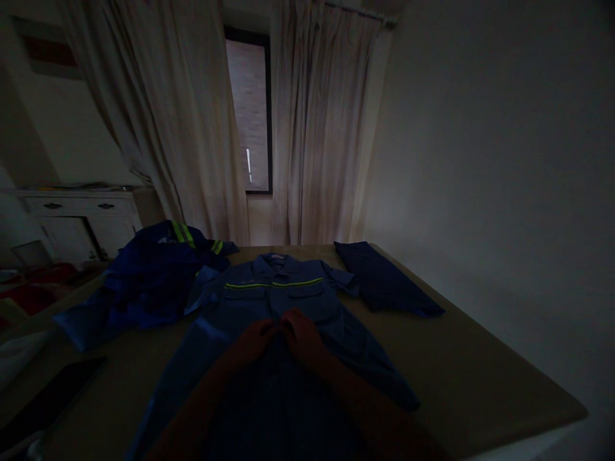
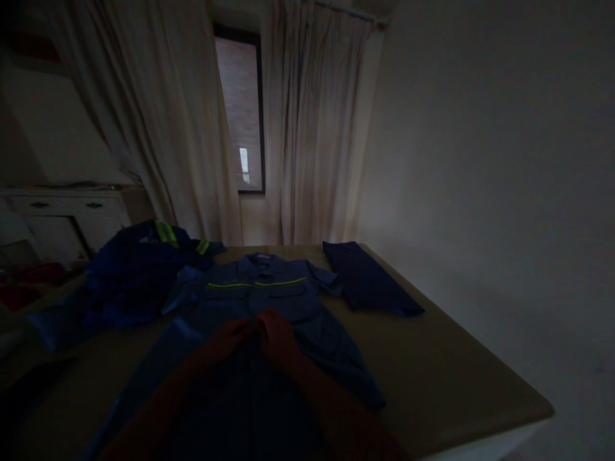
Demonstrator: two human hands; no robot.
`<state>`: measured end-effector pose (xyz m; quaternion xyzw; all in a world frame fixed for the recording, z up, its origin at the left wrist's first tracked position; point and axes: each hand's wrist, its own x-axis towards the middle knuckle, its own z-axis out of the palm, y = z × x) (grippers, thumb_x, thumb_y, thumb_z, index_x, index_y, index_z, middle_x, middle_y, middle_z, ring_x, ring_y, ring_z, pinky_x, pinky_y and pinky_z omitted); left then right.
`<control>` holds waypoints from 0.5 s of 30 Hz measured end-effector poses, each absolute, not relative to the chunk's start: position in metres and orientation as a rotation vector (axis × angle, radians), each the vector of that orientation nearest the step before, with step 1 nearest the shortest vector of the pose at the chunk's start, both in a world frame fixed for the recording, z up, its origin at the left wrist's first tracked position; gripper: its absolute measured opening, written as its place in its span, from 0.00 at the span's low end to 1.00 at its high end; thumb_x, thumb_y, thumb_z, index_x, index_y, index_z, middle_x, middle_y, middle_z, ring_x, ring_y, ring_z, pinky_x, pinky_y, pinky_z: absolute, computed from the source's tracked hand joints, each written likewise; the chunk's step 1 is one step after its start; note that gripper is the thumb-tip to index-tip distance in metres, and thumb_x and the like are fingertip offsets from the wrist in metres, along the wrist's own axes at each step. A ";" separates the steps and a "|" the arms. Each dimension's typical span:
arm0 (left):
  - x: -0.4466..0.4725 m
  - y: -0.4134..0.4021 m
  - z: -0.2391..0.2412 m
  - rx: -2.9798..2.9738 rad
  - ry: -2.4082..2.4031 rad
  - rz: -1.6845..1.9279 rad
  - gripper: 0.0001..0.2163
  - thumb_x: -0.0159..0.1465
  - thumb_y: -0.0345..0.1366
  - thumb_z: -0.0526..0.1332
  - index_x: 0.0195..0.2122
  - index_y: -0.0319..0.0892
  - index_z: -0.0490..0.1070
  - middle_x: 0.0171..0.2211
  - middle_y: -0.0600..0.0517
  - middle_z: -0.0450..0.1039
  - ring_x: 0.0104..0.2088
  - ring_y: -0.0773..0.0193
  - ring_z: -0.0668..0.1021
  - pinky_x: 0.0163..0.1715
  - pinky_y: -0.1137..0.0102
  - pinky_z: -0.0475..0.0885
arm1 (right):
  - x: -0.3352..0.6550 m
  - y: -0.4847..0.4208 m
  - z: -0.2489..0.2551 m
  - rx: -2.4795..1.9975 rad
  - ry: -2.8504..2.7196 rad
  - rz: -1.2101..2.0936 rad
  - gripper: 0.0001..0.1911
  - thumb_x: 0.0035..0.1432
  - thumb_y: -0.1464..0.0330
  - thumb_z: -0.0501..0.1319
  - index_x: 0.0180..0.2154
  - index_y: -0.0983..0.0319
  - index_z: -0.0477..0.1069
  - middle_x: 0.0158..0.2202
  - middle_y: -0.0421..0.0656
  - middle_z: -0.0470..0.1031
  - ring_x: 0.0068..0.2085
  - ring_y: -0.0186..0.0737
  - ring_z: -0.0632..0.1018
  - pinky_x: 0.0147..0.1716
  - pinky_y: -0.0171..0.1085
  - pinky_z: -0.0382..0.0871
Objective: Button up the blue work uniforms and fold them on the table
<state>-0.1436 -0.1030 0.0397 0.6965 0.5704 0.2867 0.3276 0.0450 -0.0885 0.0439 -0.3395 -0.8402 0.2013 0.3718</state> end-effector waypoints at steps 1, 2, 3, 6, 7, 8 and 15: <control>-0.144 -0.104 0.040 1.850 1.495 0.740 0.16 0.66 0.47 0.53 0.35 0.43 0.75 0.35 0.50 0.78 0.37 0.58 0.77 0.37 0.67 0.68 | 0.045 -0.087 0.043 -0.848 -2.132 0.532 0.06 0.67 0.72 0.56 0.39 0.60 0.70 0.39 0.43 0.73 0.41 0.41 0.74 0.42 0.37 0.66; -0.143 -0.105 0.040 1.878 1.506 0.732 0.15 0.66 0.46 0.53 0.34 0.43 0.74 0.35 0.50 0.78 0.37 0.58 0.77 0.37 0.67 0.68 | 0.045 -0.085 0.041 -0.832 -2.113 0.553 0.06 0.66 0.73 0.56 0.38 0.60 0.70 0.38 0.43 0.73 0.41 0.41 0.74 0.42 0.38 0.66; -0.143 -0.106 0.040 1.910 1.522 0.727 0.14 0.66 0.45 0.53 0.33 0.43 0.73 0.34 0.51 0.78 0.37 0.58 0.77 0.37 0.68 0.67 | 0.045 -0.082 0.039 -0.824 -2.095 0.578 0.06 0.65 0.74 0.56 0.37 0.60 0.70 0.37 0.43 0.72 0.41 0.41 0.74 0.42 0.38 0.66; -0.142 -0.106 0.037 2.004 1.530 0.729 0.13 0.66 0.43 0.53 0.33 0.43 0.72 0.31 0.52 0.76 0.34 0.60 0.77 0.35 0.69 0.65 | 0.044 -0.076 0.032 -0.846 -2.037 0.661 0.06 0.61 0.76 0.58 0.36 0.60 0.69 0.37 0.42 0.72 0.40 0.40 0.74 0.42 0.37 0.66; -0.141 -0.105 0.036 2.029 1.528 0.732 0.13 0.66 0.42 0.53 0.33 0.43 0.72 0.31 0.52 0.76 0.34 0.60 0.77 0.35 0.69 0.65 | 0.044 -0.074 0.030 -0.863 -2.016 0.687 0.06 0.60 0.76 0.59 0.36 0.60 0.69 0.37 0.41 0.72 0.39 0.40 0.73 0.42 0.37 0.66; -0.141 -0.105 0.035 2.049 1.531 0.734 0.12 0.67 0.41 0.53 0.33 0.43 0.72 0.31 0.52 0.76 0.34 0.60 0.76 0.35 0.69 0.65 | 0.044 -0.072 0.029 -0.880 -1.998 0.711 0.06 0.59 0.77 0.59 0.35 0.60 0.69 0.36 0.41 0.72 0.39 0.40 0.73 0.42 0.38 0.66; -0.138 -0.104 0.035 2.048 1.625 0.761 0.08 0.64 0.39 0.58 0.30 0.43 0.69 0.29 0.54 0.72 0.32 0.63 0.74 0.32 0.71 0.62 | 0.044 -0.076 0.038 -0.817 -2.001 0.698 0.06 0.61 0.76 0.59 0.35 0.60 0.69 0.37 0.40 0.70 0.40 0.40 0.72 0.44 0.38 0.65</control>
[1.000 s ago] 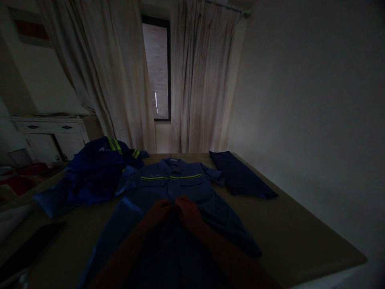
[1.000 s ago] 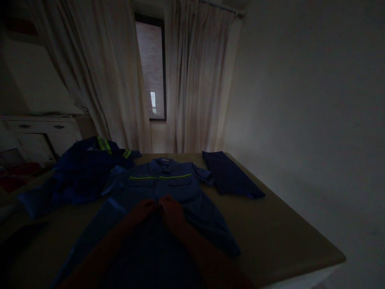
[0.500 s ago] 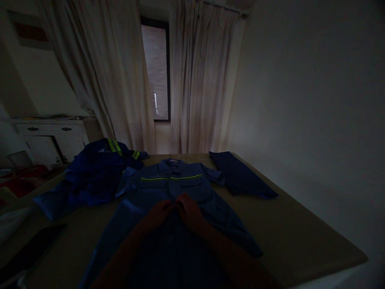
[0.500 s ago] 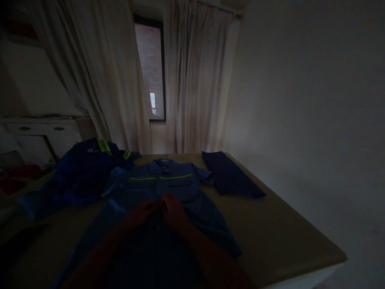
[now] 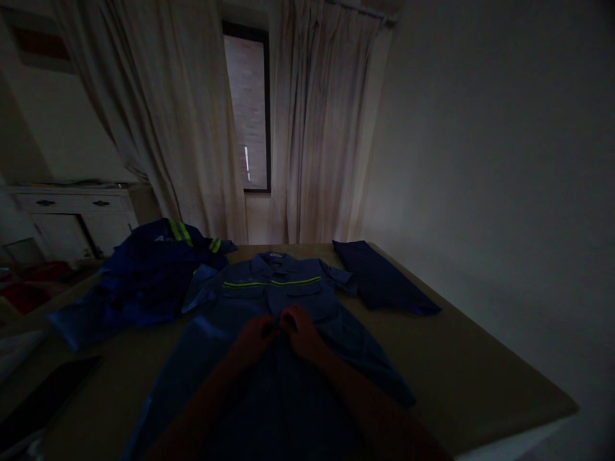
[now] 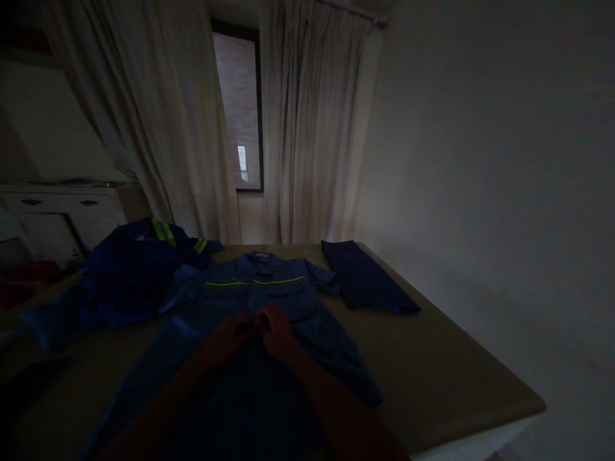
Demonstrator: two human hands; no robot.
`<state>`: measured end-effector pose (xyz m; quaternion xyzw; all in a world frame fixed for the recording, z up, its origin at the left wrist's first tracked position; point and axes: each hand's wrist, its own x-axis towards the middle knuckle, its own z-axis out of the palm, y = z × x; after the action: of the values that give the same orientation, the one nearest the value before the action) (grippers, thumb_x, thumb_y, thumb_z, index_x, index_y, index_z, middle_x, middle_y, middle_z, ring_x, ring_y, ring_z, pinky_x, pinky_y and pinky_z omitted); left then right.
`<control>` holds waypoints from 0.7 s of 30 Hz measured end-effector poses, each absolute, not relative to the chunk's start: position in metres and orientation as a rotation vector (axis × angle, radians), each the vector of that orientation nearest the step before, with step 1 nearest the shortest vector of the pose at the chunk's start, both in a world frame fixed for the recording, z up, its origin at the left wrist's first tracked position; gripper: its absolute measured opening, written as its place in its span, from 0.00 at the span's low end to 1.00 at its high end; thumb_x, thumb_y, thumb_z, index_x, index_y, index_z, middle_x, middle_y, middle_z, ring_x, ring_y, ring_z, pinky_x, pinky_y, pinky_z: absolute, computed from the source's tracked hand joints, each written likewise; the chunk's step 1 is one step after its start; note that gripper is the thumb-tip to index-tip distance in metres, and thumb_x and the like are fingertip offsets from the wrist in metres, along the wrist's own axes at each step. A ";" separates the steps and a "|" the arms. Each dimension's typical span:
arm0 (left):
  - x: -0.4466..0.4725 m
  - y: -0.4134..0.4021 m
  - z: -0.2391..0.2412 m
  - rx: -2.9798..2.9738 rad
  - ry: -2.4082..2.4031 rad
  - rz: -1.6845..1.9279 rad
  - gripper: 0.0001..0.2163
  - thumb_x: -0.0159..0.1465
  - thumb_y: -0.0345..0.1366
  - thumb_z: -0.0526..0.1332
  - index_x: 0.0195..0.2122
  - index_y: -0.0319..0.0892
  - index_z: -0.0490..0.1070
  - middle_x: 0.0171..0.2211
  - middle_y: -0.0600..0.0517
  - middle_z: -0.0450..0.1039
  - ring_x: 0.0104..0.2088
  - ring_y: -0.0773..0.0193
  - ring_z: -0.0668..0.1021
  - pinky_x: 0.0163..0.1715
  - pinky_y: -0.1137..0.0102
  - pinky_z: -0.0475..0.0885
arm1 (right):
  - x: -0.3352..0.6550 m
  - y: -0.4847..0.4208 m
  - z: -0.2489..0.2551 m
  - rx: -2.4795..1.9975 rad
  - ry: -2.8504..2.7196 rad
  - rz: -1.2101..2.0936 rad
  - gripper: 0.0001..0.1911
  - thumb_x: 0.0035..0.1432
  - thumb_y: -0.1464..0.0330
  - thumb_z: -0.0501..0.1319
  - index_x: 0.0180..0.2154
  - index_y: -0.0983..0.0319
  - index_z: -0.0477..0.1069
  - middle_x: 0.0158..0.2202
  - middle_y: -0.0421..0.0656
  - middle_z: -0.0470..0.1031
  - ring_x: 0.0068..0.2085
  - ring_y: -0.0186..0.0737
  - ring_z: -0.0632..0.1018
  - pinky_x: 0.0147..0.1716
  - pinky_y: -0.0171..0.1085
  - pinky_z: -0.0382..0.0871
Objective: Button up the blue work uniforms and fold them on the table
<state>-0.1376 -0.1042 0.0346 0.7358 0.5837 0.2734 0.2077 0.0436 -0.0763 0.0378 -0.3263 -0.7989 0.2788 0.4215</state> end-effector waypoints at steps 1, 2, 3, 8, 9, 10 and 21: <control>-0.137 -0.105 0.035 2.025 1.643 0.768 0.09 0.64 0.41 0.58 0.29 0.43 0.68 0.27 0.55 0.70 0.31 0.63 0.73 0.31 0.71 0.61 | 0.043 -0.078 0.040 -0.793 -2.013 0.691 0.06 0.61 0.76 0.58 0.35 0.60 0.69 0.37 0.41 0.70 0.40 0.39 0.72 0.43 0.38 0.66; -0.136 -0.105 0.036 2.014 1.662 0.772 0.10 0.64 0.41 0.59 0.28 0.43 0.67 0.26 0.55 0.69 0.30 0.64 0.72 0.30 0.71 0.60 | 0.043 -0.079 0.042 -0.784 -2.021 0.691 0.06 0.61 0.77 0.58 0.35 0.60 0.69 0.37 0.41 0.70 0.40 0.39 0.72 0.43 0.37 0.66; -0.136 -0.106 0.037 2.016 1.682 0.770 0.10 0.64 0.42 0.59 0.28 0.43 0.67 0.26 0.56 0.69 0.30 0.64 0.72 0.30 0.71 0.60 | 0.043 -0.080 0.043 -0.792 -2.023 0.697 0.07 0.61 0.77 0.58 0.35 0.60 0.69 0.37 0.41 0.70 0.40 0.39 0.72 0.43 0.37 0.66; -0.134 -0.112 0.044 2.212 1.740 0.669 0.06 0.67 0.36 0.57 0.33 0.44 0.70 0.35 0.52 0.74 0.37 0.62 0.75 0.37 0.70 0.64 | 0.043 -0.074 0.040 -0.949 -1.999 0.818 0.06 0.57 0.77 0.61 0.34 0.61 0.71 0.36 0.40 0.73 0.39 0.38 0.73 0.42 0.36 0.67; -0.133 -0.113 0.045 2.249 1.747 0.643 0.06 0.67 0.35 0.56 0.35 0.45 0.71 0.38 0.51 0.75 0.39 0.61 0.76 0.39 0.69 0.64 | 0.044 -0.072 0.039 -0.985 -1.996 0.868 0.05 0.56 0.76 0.62 0.33 0.61 0.71 0.35 0.39 0.73 0.38 0.38 0.74 0.40 0.35 0.67; -0.132 -0.114 0.046 2.273 1.757 0.620 0.06 0.67 0.35 0.56 0.36 0.45 0.72 0.40 0.50 0.75 0.42 0.60 0.77 0.41 0.69 0.65 | 0.045 -0.069 0.039 -1.021 -1.990 0.926 0.04 0.56 0.75 0.62 0.32 0.61 0.72 0.33 0.38 0.74 0.36 0.38 0.74 0.38 0.34 0.67; -0.133 -0.112 0.042 2.095 1.702 0.713 0.14 0.71 0.41 0.49 0.39 0.45 0.73 0.41 0.48 0.78 0.44 0.58 0.78 0.46 0.66 0.67 | 0.053 -0.075 0.037 -1.075 -2.138 0.620 0.08 0.59 0.72 0.61 0.42 0.62 0.74 0.39 0.44 0.78 0.39 0.41 0.77 0.41 0.37 0.67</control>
<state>-0.1327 -0.1122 0.0415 0.7389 0.6004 0.2514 0.1741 0.0532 -0.0753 0.0366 -0.4106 -0.8169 0.2368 0.3287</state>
